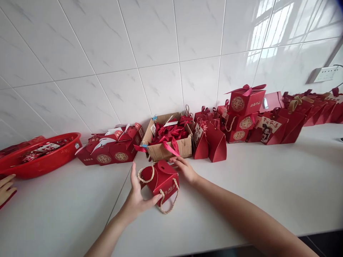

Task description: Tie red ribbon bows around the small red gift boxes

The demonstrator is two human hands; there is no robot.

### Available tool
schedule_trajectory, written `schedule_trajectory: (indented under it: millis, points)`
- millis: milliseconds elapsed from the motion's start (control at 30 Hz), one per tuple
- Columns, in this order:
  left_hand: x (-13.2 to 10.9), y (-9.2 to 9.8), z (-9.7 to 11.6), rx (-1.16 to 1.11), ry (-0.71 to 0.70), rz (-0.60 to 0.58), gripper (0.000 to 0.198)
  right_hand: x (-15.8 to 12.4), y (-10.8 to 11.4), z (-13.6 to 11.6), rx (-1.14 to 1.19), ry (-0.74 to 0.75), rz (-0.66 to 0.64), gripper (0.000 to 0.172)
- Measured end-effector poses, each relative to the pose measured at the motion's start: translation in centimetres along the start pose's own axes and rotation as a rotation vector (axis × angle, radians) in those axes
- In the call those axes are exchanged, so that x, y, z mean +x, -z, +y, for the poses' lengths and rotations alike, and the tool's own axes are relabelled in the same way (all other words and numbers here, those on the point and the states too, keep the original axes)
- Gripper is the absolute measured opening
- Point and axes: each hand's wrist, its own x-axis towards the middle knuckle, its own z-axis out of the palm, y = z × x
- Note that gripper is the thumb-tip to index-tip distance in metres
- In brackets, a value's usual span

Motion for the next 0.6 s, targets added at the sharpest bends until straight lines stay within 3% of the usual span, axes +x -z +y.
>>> schedule_trajectory:
  millis: [67, 167, 233, 400, 533, 600]
  points:
    - [-0.1, -0.2, -0.2, -0.024, -0.011, -0.011, 0.113, -0.1, 0.1, -0.5, 0.134, -0.041, -0.032, 0.036]
    - [0.3, 0.4, -0.5, -0.021, 0.038, -0.077, 0.064, -0.3, 0.0, -0.9, 0.282, -0.091, -0.043, 0.037]
    - [0.7, 1.0, -0.7, -0.019, 0.136, -0.052, 0.038, -0.4, -0.1, -0.9, 0.347, -0.125, -0.035, 0.037]
    - [1.9, 2.4, -2.5, 0.172, 0.275, 0.179, 0.036, -0.3, 0.0, -0.9, 0.424, -0.165, -0.045, 0.037]
    - [2.6, 3.0, -2.1, 0.293, 0.139, 0.367, 0.040, -0.3, 0.0, -0.9, 0.471, -0.178, -0.045, 0.036]
    - [3.2, 2.7, -0.4, 0.308, 0.059, 0.355, 0.032, -0.2, 0.1, -0.7, 0.497, -0.188, -0.033, 0.033]
